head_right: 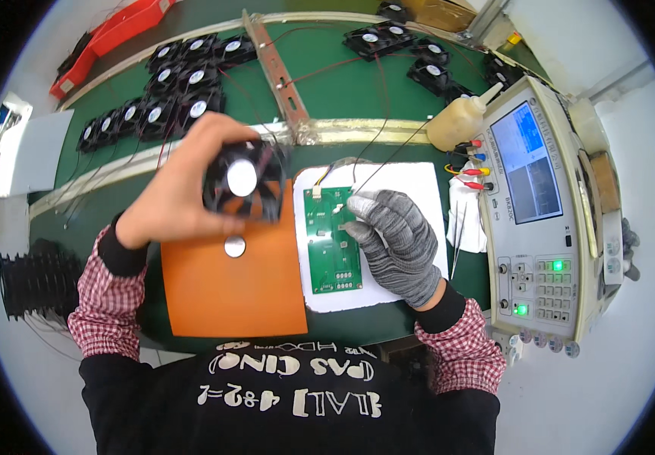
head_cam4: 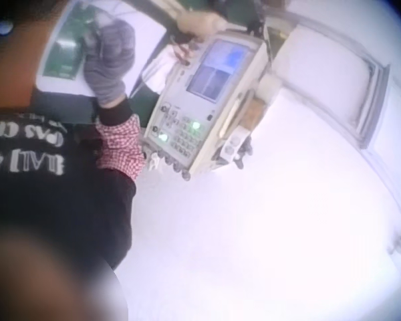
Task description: The person repeatedly picks up small black cooling fans from a green workbench and connects their wires to a green circuit board using red and black test leads. The person holds the fan and the leads to complete the circuit, likely to test the fan's operation, then disconnects and places the fan back on the table. This process is repeated for multiple fans throughout the video.
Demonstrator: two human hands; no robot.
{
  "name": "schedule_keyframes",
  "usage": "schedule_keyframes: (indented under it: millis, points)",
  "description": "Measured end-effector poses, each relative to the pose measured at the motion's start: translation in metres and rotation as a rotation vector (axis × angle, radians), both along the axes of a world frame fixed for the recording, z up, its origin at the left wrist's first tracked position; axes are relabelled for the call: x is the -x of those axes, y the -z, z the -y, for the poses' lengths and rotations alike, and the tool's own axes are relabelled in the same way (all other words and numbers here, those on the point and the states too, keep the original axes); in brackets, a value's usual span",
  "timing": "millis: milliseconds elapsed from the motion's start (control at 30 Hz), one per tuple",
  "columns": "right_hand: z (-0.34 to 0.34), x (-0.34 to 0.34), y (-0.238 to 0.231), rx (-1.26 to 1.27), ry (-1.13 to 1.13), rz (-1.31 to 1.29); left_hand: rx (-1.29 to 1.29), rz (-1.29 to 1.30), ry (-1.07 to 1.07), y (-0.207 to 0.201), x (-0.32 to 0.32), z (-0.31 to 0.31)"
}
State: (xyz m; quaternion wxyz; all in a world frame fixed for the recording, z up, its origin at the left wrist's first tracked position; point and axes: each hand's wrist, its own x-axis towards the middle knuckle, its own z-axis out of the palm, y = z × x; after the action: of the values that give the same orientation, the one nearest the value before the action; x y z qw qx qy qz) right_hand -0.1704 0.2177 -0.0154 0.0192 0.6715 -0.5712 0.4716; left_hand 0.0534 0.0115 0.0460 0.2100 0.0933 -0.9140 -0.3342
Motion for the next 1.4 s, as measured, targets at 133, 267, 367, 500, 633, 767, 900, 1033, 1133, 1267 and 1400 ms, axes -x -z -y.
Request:
schedule_keyframes:
  millis: [133,267,367,500,633,767,900,1033,1133,1267,1400]
  points:
    - [0.007,-0.026,-0.038,-0.092,-0.241,-0.029,-0.102,0.001,0.169,-0.007,-0.025,-0.051]
    - [0.013,-0.04,-0.041,-0.186,-0.395,-0.054,-0.089,0.023,0.221,-0.017,-0.042,-0.058]
    - [0.009,-0.046,-0.043,-0.331,-0.433,0.017,-0.099,0.073,0.234,-0.02,-0.057,-0.06]
    - [0.011,-0.059,-0.036,-0.351,-0.41,0.017,-0.121,0.087,0.227,-0.015,-0.07,-0.061]
    - [0.01,-0.057,-0.034,-0.301,-0.359,-0.184,-0.033,0.111,0.221,-0.006,-0.073,-0.056]
    - [0.002,-0.022,-0.036,-0.243,-0.103,-0.524,0.515,0.053,-0.179,-0.002,-0.084,-0.015]
    - [-0.003,0.02,-0.023,-0.304,0.138,-0.435,0.545,-0.058,-0.794,-0.006,-0.108,0.009]
    - [-0.003,0.004,-0.015,-0.505,-0.022,0.384,0.181,-0.141,-0.443,0.016,-0.075,-0.04]
    - [0.003,0.001,0.002,-0.533,-0.023,0.518,0.225,0.041,-0.197,0.038,-0.056,-0.066]
    - [0.009,-0.001,0.009,-0.472,-0.064,0.355,0.05,0.143,-0.072,0.043,-0.053,-0.06]
    - [0.009,-0.003,0.009,-0.501,-0.054,0.367,0.026,0.194,-0.105,0.051,-0.052,-0.064]
